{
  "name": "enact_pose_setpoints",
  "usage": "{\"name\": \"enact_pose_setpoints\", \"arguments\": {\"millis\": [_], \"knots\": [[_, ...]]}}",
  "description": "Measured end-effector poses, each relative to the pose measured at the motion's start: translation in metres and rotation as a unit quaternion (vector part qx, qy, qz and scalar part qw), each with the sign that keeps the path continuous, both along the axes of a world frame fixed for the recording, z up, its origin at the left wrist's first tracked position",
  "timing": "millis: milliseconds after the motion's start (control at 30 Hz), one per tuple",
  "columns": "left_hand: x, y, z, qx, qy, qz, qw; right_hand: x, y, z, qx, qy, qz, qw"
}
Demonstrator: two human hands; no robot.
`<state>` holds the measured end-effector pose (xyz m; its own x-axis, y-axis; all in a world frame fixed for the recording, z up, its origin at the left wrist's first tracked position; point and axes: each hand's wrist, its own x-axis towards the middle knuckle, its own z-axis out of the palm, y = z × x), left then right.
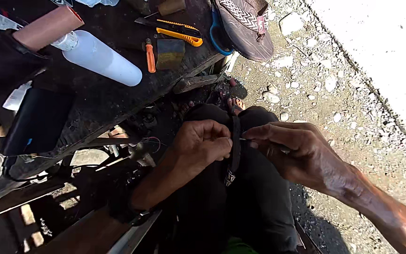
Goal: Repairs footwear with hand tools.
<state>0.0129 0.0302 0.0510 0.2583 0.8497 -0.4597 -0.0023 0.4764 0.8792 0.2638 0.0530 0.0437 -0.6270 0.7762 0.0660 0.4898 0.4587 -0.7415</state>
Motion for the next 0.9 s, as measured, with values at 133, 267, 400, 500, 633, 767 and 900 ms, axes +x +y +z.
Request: {"name": "enact_pose_setpoints", "arguments": {"millis": [133,267,400,500,633,767,900], "knots": [[-0.002,0.006,0.011,-0.048,0.031,-0.013,0.998,-0.006,-0.005,-0.003,0.008,0.023,-0.001,1.000],[-0.007,0.009,0.015,-0.067,0.052,-0.032,0.996,-0.013,-0.007,-0.006,0.013,0.035,-0.003,0.999],[-0.010,0.011,0.012,-0.071,0.041,-0.042,0.996,-0.016,-0.008,-0.010,0.012,0.052,-0.009,0.999],[-0.011,0.010,0.009,-0.063,0.024,-0.040,0.997,-0.017,-0.008,-0.012,0.018,0.062,-0.013,0.998],[-0.013,0.009,0.005,-0.051,-0.004,-0.035,0.998,-0.017,-0.007,-0.015,0.018,0.079,-0.012,0.997],[-0.016,0.008,-0.003,-0.039,-0.049,-0.034,0.997,-0.019,-0.005,-0.016,0.022,0.094,-0.012,0.995],[-0.014,0.006,-0.006,-0.036,-0.078,-0.031,0.996,-0.022,-0.005,-0.017,0.018,0.104,-0.025,0.994]]}}
